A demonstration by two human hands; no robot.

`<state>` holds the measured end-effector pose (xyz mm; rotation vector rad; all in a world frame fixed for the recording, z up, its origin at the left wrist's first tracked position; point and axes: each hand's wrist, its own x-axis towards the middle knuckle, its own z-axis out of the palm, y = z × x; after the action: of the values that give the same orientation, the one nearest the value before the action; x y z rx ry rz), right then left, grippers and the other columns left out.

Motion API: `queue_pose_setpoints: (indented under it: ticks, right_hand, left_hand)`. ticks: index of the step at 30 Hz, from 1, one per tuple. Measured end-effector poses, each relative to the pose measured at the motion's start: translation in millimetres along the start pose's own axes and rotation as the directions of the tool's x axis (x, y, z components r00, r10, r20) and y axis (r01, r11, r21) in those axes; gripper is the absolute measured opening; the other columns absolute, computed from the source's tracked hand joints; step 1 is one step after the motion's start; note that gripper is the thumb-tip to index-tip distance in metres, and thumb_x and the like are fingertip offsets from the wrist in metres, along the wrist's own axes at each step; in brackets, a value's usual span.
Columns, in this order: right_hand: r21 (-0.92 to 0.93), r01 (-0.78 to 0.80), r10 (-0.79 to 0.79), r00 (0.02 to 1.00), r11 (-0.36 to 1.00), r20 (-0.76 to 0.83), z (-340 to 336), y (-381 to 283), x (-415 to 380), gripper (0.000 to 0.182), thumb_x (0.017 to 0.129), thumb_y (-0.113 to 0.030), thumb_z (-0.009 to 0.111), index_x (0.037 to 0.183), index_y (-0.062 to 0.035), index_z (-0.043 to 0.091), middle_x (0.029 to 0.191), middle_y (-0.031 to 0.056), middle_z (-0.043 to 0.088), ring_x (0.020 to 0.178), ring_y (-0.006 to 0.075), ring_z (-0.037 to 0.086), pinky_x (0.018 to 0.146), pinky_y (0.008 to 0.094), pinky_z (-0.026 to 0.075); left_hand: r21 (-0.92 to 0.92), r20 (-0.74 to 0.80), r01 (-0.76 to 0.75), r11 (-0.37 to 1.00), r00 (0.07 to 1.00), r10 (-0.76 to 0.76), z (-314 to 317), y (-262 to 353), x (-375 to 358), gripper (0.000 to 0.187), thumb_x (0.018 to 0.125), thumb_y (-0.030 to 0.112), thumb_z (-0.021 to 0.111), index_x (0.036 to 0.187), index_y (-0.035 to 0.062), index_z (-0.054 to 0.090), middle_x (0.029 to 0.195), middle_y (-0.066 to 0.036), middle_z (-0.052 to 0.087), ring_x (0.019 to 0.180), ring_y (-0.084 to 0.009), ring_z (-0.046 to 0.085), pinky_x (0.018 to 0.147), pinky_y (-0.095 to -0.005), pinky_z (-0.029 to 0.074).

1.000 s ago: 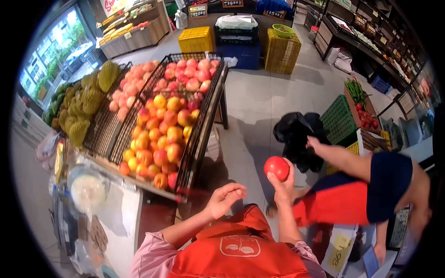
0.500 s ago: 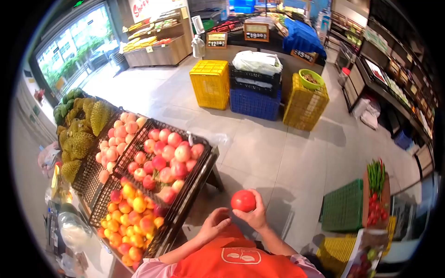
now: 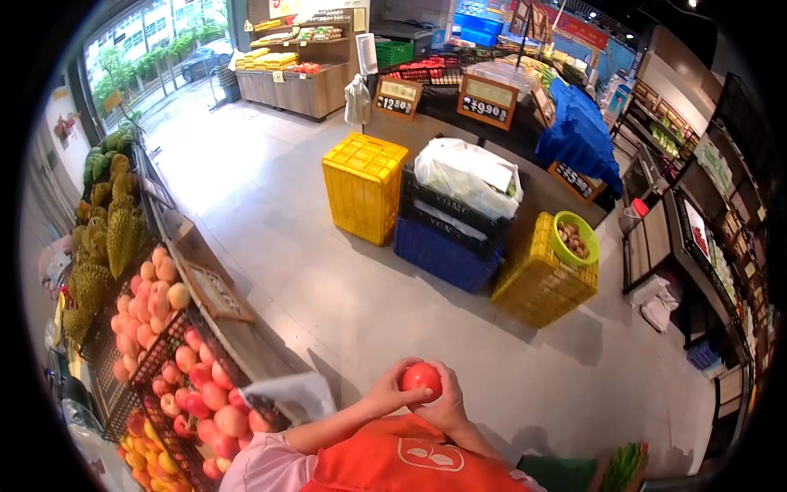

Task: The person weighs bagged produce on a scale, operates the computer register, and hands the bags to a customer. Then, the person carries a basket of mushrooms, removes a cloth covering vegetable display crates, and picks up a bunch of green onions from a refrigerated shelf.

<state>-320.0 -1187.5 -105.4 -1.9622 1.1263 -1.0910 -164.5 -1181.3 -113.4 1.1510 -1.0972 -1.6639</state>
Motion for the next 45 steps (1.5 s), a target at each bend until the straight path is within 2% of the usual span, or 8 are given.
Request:
queue_pose_setpoints:
  ticks: [5,13,19,27,32,36,40,45]
  right_hand:
    - [-0.010,0.098,-0.094,0.981,0.995,0.170,-5,67,126,0.083,0.059,-0.017,0.082,0.128,-0.0036,0.039,0.116,0.0197,0.051,0.103,0.0371,0.053,0.085,0.0429,0.047]
    - [0.210,0.138,-0.227,0.839,0.968,0.495,59,111,339,0.075,0.062,-0.023,0.078,0.126,-0.0057,0.043,0.114,0.0187,0.053,0.103,0.0364,0.055,0.086,0.0414,0.047]
    - [0.315,0.184,-0.332,0.783,0.931,0.526,183,136,488,0.074,0.062,-0.022,0.078,0.125,-0.0040,0.043,0.112,0.0187,0.054,0.103,0.0367,0.054,0.086,0.0414,0.047]
    - [0.344,0.304,-0.431,0.811,0.889,0.397,335,125,714,0.071,0.062,-0.023,0.079,0.122,-0.0031,0.046,0.113,0.0195,0.054,0.101,0.0370,0.054,0.085,0.0410,0.046]
    - [0.283,0.263,-0.332,0.914,0.923,0.233,393,139,837,0.070,0.062,-0.022,0.079,0.122,-0.0028,0.047,0.114,0.0198,0.054,0.101,0.0368,0.055,0.085,0.0405,0.047]
    - [0.263,0.095,-0.157,0.961,0.960,0.227,437,177,935,0.078,0.066,-0.023,0.079,0.131,-0.0033,0.040,0.120,0.0177,0.052,0.111,0.0345,0.052,0.092,0.0398,0.044]
    - [0.336,-0.083,0.013,0.978,0.938,0.206,506,250,1035,0.073,0.071,-0.019,0.076,0.133,-0.0025,0.039,0.122,0.0174,0.051,0.103,0.0282,0.056,0.087,0.0373,0.047]
    - [0.397,-0.257,0.257,0.965,0.881,0.054,525,277,1123,0.040,0.082,-0.008,0.064,0.119,-0.0009,0.052,0.109,0.0139,0.059,0.090,0.0205,0.061,0.081,0.0306,0.049]
  left_hand:
    - [0.198,-0.287,-0.096,0.975,0.946,0.151,-27,36,112,0.069,0.069,0.029,0.081,0.124,0.0023,0.047,0.110,-0.015,0.058,0.102,-0.0225,0.058,0.087,-0.0334,0.049]
    - [0.075,-0.693,-0.092,0.993,0.712,0.118,-114,92,217,0.072,0.069,0.023,0.080,0.127,0.0012,0.044,0.118,-0.015,0.052,0.109,-0.0234,0.054,0.091,-0.0332,0.047]
    - [0.046,-0.770,-0.146,0.988,0.625,0.128,-258,128,290,0.072,0.070,0.011,0.078,0.131,0.0031,0.041,0.122,-0.010,0.051,0.111,-0.0198,0.052,0.094,-0.0318,0.045]
    - [0.165,-0.713,-0.142,0.976,0.666,0.217,-496,232,407,0.090,0.062,0.019,0.085,0.135,0.0025,0.035,0.129,-0.016,0.042,0.113,-0.0241,0.051,0.093,-0.0350,0.046]
    - [0.305,-0.503,-0.079,0.949,0.833,0.231,-626,294,507,0.081,0.063,0.017,0.084,0.129,0.0052,0.040,0.122,-0.013,0.049,0.110,-0.0233,0.052,0.091,-0.0342,0.047]
    - [-0.076,-0.401,-0.126,0.989,0.912,0.086,-732,313,612,0.077,0.058,0.012,0.085,0.124,0.0067,0.046,0.115,-0.012,0.052,0.102,-0.0226,0.056,0.081,-0.0348,0.053]
    - [-0.183,-0.474,-0.048,0.982,0.880,-0.045,-848,349,722,0.071,0.062,0.011,0.081,0.122,0.0020,0.044,0.111,-0.015,0.055,0.094,-0.0270,0.061,0.069,-0.0392,0.057]
    - [-0.009,-0.556,-0.062,0.998,0.830,0.047,-992,416,884,0.066,0.066,0.015,0.079,0.121,0.0019,0.044,0.106,-0.014,0.056,0.087,-0.0263,0.062,0.065,-0.0358,0.056]
